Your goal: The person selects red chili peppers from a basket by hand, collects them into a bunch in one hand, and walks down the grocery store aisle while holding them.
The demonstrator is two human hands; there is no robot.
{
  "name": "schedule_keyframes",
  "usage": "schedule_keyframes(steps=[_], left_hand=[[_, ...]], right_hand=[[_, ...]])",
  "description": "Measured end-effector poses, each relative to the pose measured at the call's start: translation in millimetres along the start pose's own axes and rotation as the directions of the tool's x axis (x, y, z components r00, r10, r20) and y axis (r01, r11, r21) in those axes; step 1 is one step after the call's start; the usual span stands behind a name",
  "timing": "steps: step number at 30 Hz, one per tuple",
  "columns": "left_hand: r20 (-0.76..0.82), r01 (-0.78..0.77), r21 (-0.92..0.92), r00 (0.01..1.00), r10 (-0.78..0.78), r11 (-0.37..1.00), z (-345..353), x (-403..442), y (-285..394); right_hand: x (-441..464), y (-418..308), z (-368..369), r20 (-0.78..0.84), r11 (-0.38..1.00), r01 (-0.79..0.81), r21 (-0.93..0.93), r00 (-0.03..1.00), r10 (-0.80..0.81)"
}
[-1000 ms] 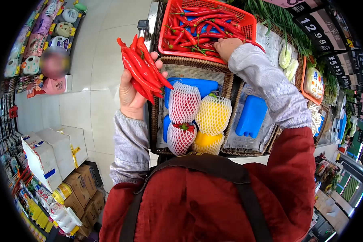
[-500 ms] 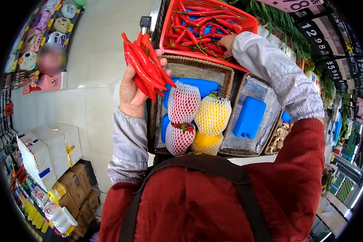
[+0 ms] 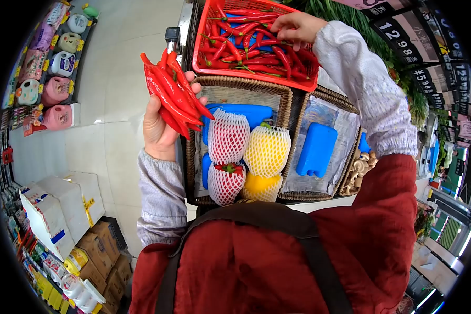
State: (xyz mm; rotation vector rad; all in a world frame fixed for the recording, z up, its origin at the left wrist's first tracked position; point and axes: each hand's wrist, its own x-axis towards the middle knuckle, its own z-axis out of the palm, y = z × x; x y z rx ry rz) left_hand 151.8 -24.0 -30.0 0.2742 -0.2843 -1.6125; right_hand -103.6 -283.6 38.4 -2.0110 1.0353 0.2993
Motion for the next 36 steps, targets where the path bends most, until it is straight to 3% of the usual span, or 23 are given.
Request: schedule_keyframes(steps=[1,3,4,6,7,9,13,14,15,17,19,21,26,28,36], left_hand=[[0.000,-0.002,-0.003,1.000,0.002,1.000,-0.6,0.2,0.0],[0.017,0.011,-0.011,1.000,-0.011,1.000,-1.5,0.5,0.5],[0.016,0.009,-0.011,1.000,-0.009,1.000,-1.9,0.3,0.6],[0.023,0.011,-0.017,1.000,-0.011,1.000,-2.2,0.3,0.4],[0.026,0.013,-0.017,1.000,-0.013,1.000,-2.5,0.8,0.2],[0.046,0.009,-0.035,0.999,-0.007,0.999,-3.5,0.8,-0.2],[0.056,0.013,-0.060,0.998,-0.009,0.998,-5.7,0.5,-0.9],[0.059,0.010,-0.054,0.998,-0.006,0.998,-5.1,0.6,-0.8],[0.062,0.014,-0.053,0.998,-0.010,0.998,-3.9,0.5,-0.7],[0.011,0.013,-0.019,1.000,-0.013,1.000,0.4,-0.2,0.0],[0.017,0.009,-0.023,1.000,-0.008,1.000,2.3,-0.3,-0.2],[0.014,0.007,-0.021,1.000,-0.006,1.000,2.6,-0.2,0.1],[0.007,-0.001,-0.027,1.000,0.002,1.000,4.2,-1.4,-1.4],[0.003,0.003,-0.023,1.000,-0.003,1.000,3.0,-0.8,-0.9],[0.000,0.013,-0.014,1.000,-0.013,1.000,-1.5,-0.3,-0.3]], right_hand=[[-2.3,6.3,-5.5,-0.078,0.996,0.034,-0.087,0.996,-0.041],[0.5,39.6,-16.2,-0.253,0.838,0.184,-0.513,0.901,-0.353],[-4.0,46.3,-15.3,-0.251,0.838,0.186,-0.514,0.901,-0.354],[-11.6,59.6,-11.0,-0.389,0.834,-0.092,-0.544,0.909,-0.153],[-14.1,61.0,-6.3,-0.392,0.835,-0.095,-0.543,0.908,-0.152],[-18.9,64.2,5.7,-0.319,0.839,-0.178,-0.515,0.948,0.005],[-20.0,62.9,21.5,-0.344,0.897,-0.131,-0.422,0.939,-0.025],[-23.2,59.4,23.1,-0.417,0.893,-0.085,-0.442,0.901,-0.121],[-26.2,55.8,25.2,-0.421,0.894,-0.089,-0.439,0.899,-0.118],[-36.3,34.6,32.3,-0.574,0.840,-0.242,-0.486,0.813,-0.098],[-43.0,30.4,49.1,-0.552,0.871,-0.184,-0.456,0.826,-0.115],[-52.1,23.3,67.8,-0.512,0.782,-0.262,-0.565,0.855,-0.084],[-53.9,30.6,84.5,-0.676,0.699,-0.392,-0.598,0.715,-0.178],[-53.4,27.6,85.0,-0.683,0.604,-0.406,-0.686,0.644,-0.344],[-42.6,34.9,80.2,-0.660,0.615,-0.453,-0.645,0.736,-0.151]])
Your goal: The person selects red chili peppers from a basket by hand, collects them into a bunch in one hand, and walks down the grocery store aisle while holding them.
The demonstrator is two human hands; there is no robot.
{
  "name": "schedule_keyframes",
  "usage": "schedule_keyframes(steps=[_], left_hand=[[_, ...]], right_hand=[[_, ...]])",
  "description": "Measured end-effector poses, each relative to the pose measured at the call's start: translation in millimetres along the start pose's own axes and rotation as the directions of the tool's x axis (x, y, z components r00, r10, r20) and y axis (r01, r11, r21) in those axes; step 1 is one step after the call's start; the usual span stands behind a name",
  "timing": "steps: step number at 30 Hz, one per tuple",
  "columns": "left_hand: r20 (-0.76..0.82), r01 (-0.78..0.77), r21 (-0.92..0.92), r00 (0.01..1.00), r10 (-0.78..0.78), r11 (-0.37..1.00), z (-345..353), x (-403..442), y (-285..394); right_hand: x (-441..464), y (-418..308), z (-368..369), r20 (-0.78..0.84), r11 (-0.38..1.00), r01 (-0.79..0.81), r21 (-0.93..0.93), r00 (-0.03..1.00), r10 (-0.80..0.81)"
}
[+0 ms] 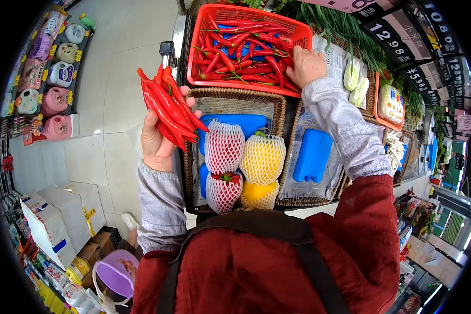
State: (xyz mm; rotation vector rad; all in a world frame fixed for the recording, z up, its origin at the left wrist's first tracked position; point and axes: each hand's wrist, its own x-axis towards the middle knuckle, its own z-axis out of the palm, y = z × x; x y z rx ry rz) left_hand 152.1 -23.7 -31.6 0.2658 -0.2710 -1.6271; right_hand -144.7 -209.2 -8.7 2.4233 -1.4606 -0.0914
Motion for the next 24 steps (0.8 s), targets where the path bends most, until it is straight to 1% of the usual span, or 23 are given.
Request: schedule_keyframes(steps=[2,4,5,7,8,9,10,11,13,15,16,17,19,20,22,23,24], left_hand=[[0.002,0.001,-0.002,1.000,-0.001,1.000,0.7,0.1,0.0],[0.004,0.005,-0.008,1.000,-0.005,1.000,1.3,0.0,0.0],[0.003,0.003,0.000,1.000,-0.003,1.000,1.7,0.0,0.2],[0.001,-0.001,0.008,1.000,0.001,1.000,1.8,-0.1,0.4],[0.000,-0.002,0.016,1.000,0.002,1.000,1.8,-0.1,0.4],[0.000,-0.002,0.024,1.000,0.002,1.000,1.9,0.1,0.3],[0.001,-0.001,0.023,1.000,0.001,1.000,2.1,0.4,0.0],[0.002,-0.002,0.018,1.000,0.002,1.000,2.4,0.6,-0.1],[0.003,0.001,0.013,1.000,-0.001,1.000,2.6,1.4,-0.3],[0.009,0.002,0.009,1.000,-0.002,1.000,2.2,1.0,-0.2],[0.008,0.001,0.010,1.000,-0.001,1.000,2.0,0.5,0.0],[0.011,0.003,0.008,1.000,-0.003,1.000,1.9,0.4,-0.2],[0.014,0.001,0.005,1.000,-0.001,1.000,2.5,0.5,-0.1],[0.009,0.005,0.017,1.000,-0.005,1.000,3.2,0.8,0.3],[0.002,0.006,0.031,1.000,-0.006,1.000,4.2,1.5,0.8],[0.007,0.011,0.024,1.000,-0.011,1.000,4.5,1.9,0.8],[0.011,0.017,0.017,1.000,-0.017,1.000,4.7,1.9,0.8]], right_hand=[[5.8,5.7,2.8,0.026,1.000,-0.015,0.023,1.000,0.015],[11.2,8.1,-1.8,0.076,0.979,-0.104,0.177,0.993,0.091],[11.5,8.3,-8.7,0.077,0.979,-0.102,0.175,0.993,0.089],[10.5,8.1,-25.5,0.217,0.947,-0.183,0.264,0.968,0.126],[8.0,4.7,-26.1,0.217,0.947,-0.181,0.264,0.968,0.125],[5.1,0.6,-25.2,0.264,0.832,-0.171,0.527,0.964,0.030],[1.8,-4.2,-23.3,0.281,0.645,-0.170,0.745,0.957,-0.072],[-2.9,-15.2,-19.5,0.228,0.563,-0.121,0.817,0.966,-0.124],[-7.0,-24.3,-20.2,0.173,0.599,-0.075,0.797,0.979,-0.107],[0.8,-13.6,-9.0,0.084,0.723,-0.016,0.691,0.995,-0.058],[5.5,-9.4,-9.2,0.124,0.781,-0.099,0.617,0.992,0.028],[7.4,-6.6,-11.9,0.203,0.861,-0.207,0.465,0.971,0.124],[10.8,-2.5,-6.2,0.230,0.890,-0.230,0.393,0.962,0.147],[10.8,-4.2,-2.0,0.229,0.892,-0.227,0.392,0.963,0.145],[12.0,-11.2,5.9,0.162,0.911,-0.194,0.364,0.976,0.143],[12.6,-14.5,8.7,0.162,0.910,-0.191,0.367,0.977,0.139],[12.5,-17.8,11.7,0.087,0.939,-0.161,0.302,0.986,0.141]])
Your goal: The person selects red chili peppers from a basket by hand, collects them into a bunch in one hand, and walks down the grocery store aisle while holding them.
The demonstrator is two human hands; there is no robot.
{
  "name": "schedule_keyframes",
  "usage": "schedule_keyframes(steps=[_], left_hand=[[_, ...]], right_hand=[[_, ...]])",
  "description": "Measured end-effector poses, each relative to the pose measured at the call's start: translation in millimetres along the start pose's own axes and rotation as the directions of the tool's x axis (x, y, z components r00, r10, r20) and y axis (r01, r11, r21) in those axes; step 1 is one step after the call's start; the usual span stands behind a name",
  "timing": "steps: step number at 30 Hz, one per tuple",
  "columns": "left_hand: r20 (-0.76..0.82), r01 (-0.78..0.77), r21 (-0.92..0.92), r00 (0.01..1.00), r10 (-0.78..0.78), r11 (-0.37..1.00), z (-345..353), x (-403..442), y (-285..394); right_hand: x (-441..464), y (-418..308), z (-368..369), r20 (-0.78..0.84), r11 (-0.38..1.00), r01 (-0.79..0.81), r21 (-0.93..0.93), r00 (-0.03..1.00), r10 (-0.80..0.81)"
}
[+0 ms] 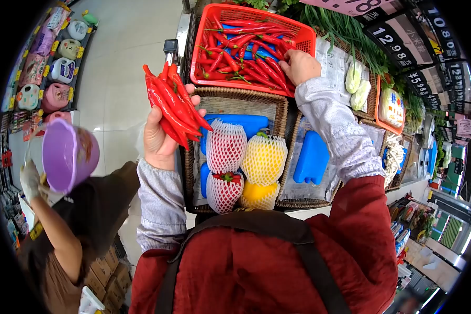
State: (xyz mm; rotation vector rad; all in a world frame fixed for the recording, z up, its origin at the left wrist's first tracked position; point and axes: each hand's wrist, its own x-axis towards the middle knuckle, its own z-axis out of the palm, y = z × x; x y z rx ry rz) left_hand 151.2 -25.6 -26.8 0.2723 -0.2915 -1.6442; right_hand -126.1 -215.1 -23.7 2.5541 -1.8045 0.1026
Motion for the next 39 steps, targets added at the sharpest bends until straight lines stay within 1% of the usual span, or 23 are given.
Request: schedule_keyframes(steps=[1,2,3,5,9,11,12,16,18,19,20,21,22,23,25,26,28,29,32,33,35,37,39], left_hand=[[-0.003,0.000,0.002,1.000,0.000,1.000,0.8,0.0,0.1],[0.004,-0.003,0.012,1.000,0.003,1.000,1.9,0.1,0.1],[0.011,-0.007,0.020,1.000,0.007,1.000,2.5,0.1,-0.1],[0.011,-0.010,0.017,1.000,0.010,1.000,2.6,-0.3,-0.4],[0.009,-0.009,0.010,1.000,0.009,1.000,0.9,0.0,-0.6],[0.013,-0.012,0.018,1.000,0.011,1.000,1.1,0.2,-0.2],[0.019,-0.010,0.018,1.000,0.010,1.000,1.5,0.7,-0.2],[0.021,-0.010,0.028,1.000,0.009,1.000,4.2,0.2,-0.9],[0.020,-0.015,0.035,1.000,0.014,0.999,4.8,0.4,-0.9],[0.025,-0.012,0.029,1.000,0.011,1.000,3.7,0.6,-0.9],[0.028,-0.008,0.023,1.000,0.007,1.000,3.0,0.5,-0.8],[0.027,-0.010,0.024,1.000,0.010,1.000,3.5,0.4,-0.4],[0.022,-0.013,0.037,1.000,0.012,0.999,4.3,0.3,-0.7],[0.018,-0.017,0.049,1.000,0.016,0.999,5.1,0.0,-1.0],[0.015,-0.023,0.044,1.000,0.023,0.999,6.1,-0.6,-1.2],[0.024,-0.021,0.037,0.999,0.020,0.999,6.6,-0.3,-1.2],[0.027,-0.027,0.032,0.999,0.026,0.999,6.6,-0.4,-1.3],[0.033,-0.019,0.009,0.999,0.019,1.000,6.2,0.1,-1.7],[0.035,-0.014,-0.008,0.999,0.014,1.000,7.5,1.1,-2.5],[0.036,-0.009,-0.007,0.999,0.009,1.000,8.1,1.5,-2.5],[0.030,-0.004,-0.005,1.000,0.004,1.000,8.6,2.2,-3.1],[0.014,0.000,-0.019,1.000,0.000,1.000,9.7,2.1,-3.5],[0.032,0.001,-0.018,1.000,0.000,1.000,9.3,3.4,-2.6]], right_hand=[[-0.5,-2.0,1.5,-0.070,0.997,0.021,-0.075,0.997,-0.026],[-1.9,-2.8,2.1,-0.095,0.995,0.024,-0.097,0.995,-0.033],[-2.3,-4.2,2.7,-0.093,0.995,0.026,-0.096,0.995,-0.035],[-2.4,-7.4,2.7,-0.048,0.980,-0.021,-0.196,0.999,0.012],[6.8,1.2,10.6,-0.068,0.991,-0.028,-0.129,0.998,0.019],[9.8,4.7,4.0,0.007,0.998,-0.067,-0.014,0.998,0.067],[12.5,8.5,-1.3,0.089,0.997,-0.076,0.007,0.993,0.075],[17.6,11.9,-15.6,0.136,0.999,-0.050,0.007,0.989,0.048],[25.2,18.3,-16.1,0.286,0.982,-0.078,0.170,0.958,0.026],[31.0,23.4,-15.4,0.284,0.983,-0.073,0.171,0.959,0.022],[36.9,29.4,-15.0,0.430,0.913,-0.198,0.356,0.902,0.028],[40.7,36.2,-14.3,0.565,0.796,-0.341,0.500,0.825,-0.002],[42.0,41.1,-18.8,0.610,0.755,-0.386,0.530,0.792,-0.023],[39.9,37.8,-33.7,0.611,0.756,-0.386,0.529,0.791,-0.024],[30.8,33.3,-71.1,0.685,0.757,-0.487,0.436,0.725,0.072],[25.2,31.8,-85.7,0.685,0.761,-0.484,0.433,0.725,0.071],[13.1,28.7,-108.3,0.637,0.704,-0.460,0.541,0.770,0.014],[8.0,26.6,-115.6,0.638,0.707,-0.454,0.543,0.770,0.005],[-7.6,13.5,-127.7,0.517,0.571,-0.362,0.737,0.846,-0.131],[-12.6,3.7,-127.8,0.517,0.570,-0.358,0.740,0.845,-0.141],[-21.8,-22.2,-126.8,0.376,0.411,-0.278,0.868,0.909,-0.179],[-26.0,-47.8,-126.4,0.353,0.357,-0.252,0.899,0.900,-0.254],[-35.3,-80.3,-124.5,0.255,0.251,-0.173,0.953,0.903,-0.347]])
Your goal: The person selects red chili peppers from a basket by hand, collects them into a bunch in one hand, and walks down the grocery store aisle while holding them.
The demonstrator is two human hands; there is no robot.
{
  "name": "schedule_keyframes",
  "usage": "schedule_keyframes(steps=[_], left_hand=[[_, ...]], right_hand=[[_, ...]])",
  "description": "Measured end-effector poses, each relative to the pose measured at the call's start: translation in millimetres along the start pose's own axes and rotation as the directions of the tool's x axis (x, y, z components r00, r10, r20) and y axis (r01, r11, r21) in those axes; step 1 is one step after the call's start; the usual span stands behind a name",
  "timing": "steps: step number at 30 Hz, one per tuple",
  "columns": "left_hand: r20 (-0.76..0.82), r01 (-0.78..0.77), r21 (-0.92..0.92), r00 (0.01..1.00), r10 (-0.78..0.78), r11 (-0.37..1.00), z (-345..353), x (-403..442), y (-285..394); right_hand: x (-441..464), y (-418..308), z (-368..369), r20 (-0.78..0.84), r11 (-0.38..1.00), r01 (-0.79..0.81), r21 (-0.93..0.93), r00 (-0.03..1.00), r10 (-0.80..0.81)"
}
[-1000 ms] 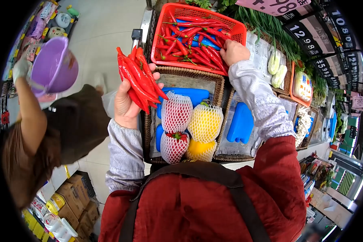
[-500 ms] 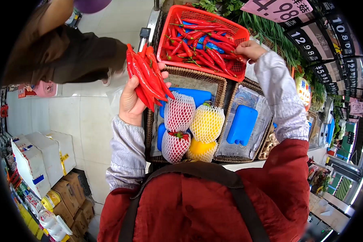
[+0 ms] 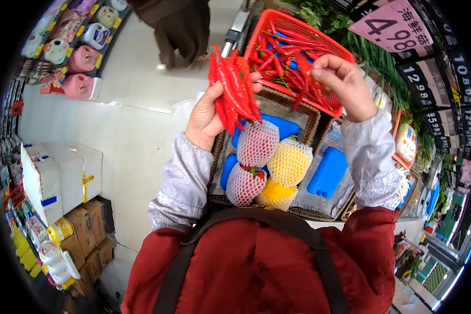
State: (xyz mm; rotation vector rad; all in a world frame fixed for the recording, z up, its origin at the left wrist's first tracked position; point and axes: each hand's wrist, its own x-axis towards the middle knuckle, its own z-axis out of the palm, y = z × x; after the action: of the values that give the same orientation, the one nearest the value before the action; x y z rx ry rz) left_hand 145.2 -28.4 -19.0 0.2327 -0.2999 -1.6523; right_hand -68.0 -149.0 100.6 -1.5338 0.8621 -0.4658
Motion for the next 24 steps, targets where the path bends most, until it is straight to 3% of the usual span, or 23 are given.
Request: schedule_keyframes(steps=[5,6,8,10,11,12,14,17,18,20,21,22,23,24], left_hand=[[-0.056,-0.056,-0.010,0.997,0.055,0.998,4.0,-2.9,0.2],[-0.106,-0.084,0.013,0.991,0.085,0.996,3.7,-4.5,0.2],[-0.110,-0.093,0.019,0.989,0.094,0.996,1.3,-3.7,2.3],[-0.036,-0.154,-0.029,0.988,0.153,0.988,2.2,-0.9,1.1],[0.025,-0.127,-0.128,0.991,0.132,0.984,2.7,-1.4,2.1],[-0.033,-0.170,-0.066,0.985,0.168,0.983,1.6,-0.7,0.3],[0.030,-0.157,-0.050,0.987,0.158,0.986,0.2,-0.8,2.6],[0.040,-0.156,-0.115,0.986,0.161,0.981,-7.6,-1.8,3.9],[0.043,-0.164,-0.124,0.984,0.171,0.979,-9.9,-1.5,4.7],[0.040,-0.162,-0.146,0.985,0.170,0.976,-10.5,-1.8,3.8],[0.042,-0.164,-0.167,0.984,0.173,0.972,-10.3,-0.7,3.9],[0.047,-0.158,-0.167,0.985,0.168,0.973,-10.4,-0.6,4.3],[0.040,-0.169,-0.157,0.983,0.177,0.973,-10.9,-1.4,4.7],[0.038,-0.176,-0.149,0.982,0.184,0.973,-11.3,-1.2,4.6]], right_hand=[[14.3,14.1,65.1,0.042,0.989,0.100,0.112,0.994,-0.105],[15.3,13.8,74.0,0.027,0.990,0.118,0.084,0.992,-0.120],[15.3,17.7,84.0,0.011,0.979,0.149,-0.141,0.989,-0.149],[14.4,16.6,90.4,-0.011,0.958,0.175,-0.226,0.983,-0.182],[11.1,11.2,91.7,-0.008,0.885,0.271,-0.379,0.955,-0.295],[6.9,5.7,91.5,0.012,0.779,0.345,-0.523,0.917,-0.399],[0.4,1.9,84.7,-0.001,0.824,0.234,-0.516,0.962,-0.274],[14.4,16.6,56.0,-0.122,0.831,0.359,-0.424,0.887,-0.445],[20.6,22.9,38.5,-0.119,0.764,0.362,-0.534,0.863,-0.491],[22.2,37.7,12.0,0.017,0.611,0.298,-0.733,0.906,-0.422],[19.4,47.2,8.0,0.145,0.469,0.337,-0.816,0.906,-0.399],[16.3,58.0,5.9,0.264,0.313,0.379,-0.871,0.898,-0.352],[14.3,71.4,6.0,0.313,0.292,0.397,-0.870,0.903,-0.293],[13.0,87.5,7.7,0.325,0.173,0.399,-0.901,0.882,-0.341]])
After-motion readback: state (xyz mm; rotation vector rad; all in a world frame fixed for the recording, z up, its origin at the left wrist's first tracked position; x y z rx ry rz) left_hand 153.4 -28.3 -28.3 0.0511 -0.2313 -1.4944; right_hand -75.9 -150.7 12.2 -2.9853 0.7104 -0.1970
